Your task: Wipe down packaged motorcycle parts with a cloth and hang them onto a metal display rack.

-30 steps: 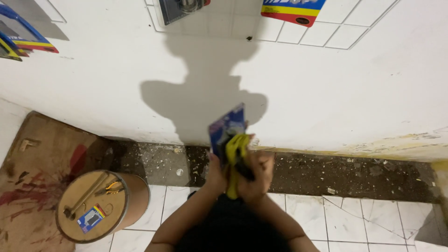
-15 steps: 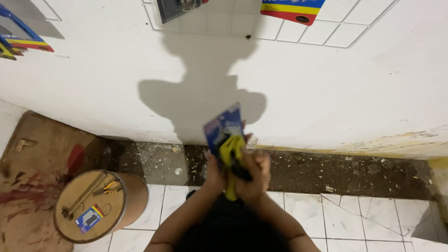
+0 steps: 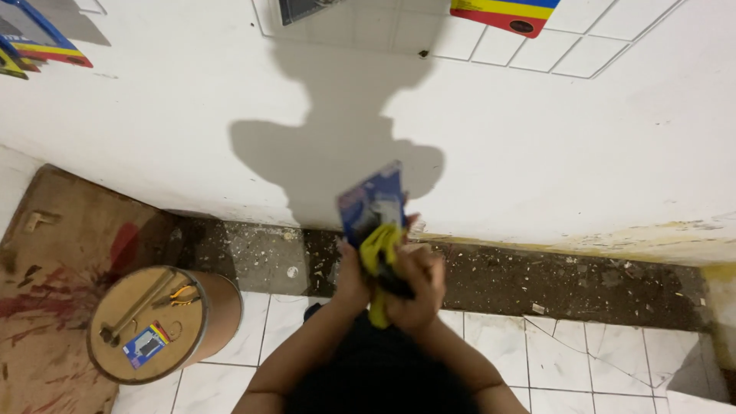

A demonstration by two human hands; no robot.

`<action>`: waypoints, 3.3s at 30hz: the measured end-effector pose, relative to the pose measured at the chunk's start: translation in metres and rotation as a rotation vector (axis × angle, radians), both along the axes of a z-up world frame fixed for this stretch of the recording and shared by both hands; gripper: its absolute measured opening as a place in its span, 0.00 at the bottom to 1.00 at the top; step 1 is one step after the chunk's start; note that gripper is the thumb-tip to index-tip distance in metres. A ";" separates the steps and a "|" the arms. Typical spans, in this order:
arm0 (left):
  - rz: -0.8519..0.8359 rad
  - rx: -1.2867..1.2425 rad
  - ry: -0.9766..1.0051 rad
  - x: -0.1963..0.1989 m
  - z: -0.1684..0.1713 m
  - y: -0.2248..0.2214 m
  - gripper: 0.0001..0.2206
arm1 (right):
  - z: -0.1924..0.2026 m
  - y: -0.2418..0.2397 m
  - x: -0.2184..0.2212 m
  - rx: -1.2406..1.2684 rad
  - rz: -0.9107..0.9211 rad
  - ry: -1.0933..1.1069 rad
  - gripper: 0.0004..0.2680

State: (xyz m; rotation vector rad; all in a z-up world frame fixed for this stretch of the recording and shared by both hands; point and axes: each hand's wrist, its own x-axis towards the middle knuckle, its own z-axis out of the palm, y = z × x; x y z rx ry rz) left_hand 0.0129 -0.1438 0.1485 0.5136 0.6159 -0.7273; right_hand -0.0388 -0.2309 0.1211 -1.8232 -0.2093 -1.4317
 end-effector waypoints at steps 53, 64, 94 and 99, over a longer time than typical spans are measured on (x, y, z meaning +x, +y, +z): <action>0.071 0.244 0.113 -0.011 0.017 0.010 0.41 | -0.001 -0.001 0.000 0.014 0.112 0.021 0.17; -0.146 0.351 -0.600 -0.028 -0.094 0.029 0.30 | -0.006 -0.036 0.008 0.067 -0.082 0.056 0.11; -0.698 0.883 -0.833 -0.015 -0.136 0.062 0.37 | 0.016 -0.007 0.019 0.063 0.057 0.041 0.11; -0.501 0.670 -0.720 -0.029 -0.019 0.048 0.33 | 0.063 0.023 0.005 -0.020 0.178 0.026 0.13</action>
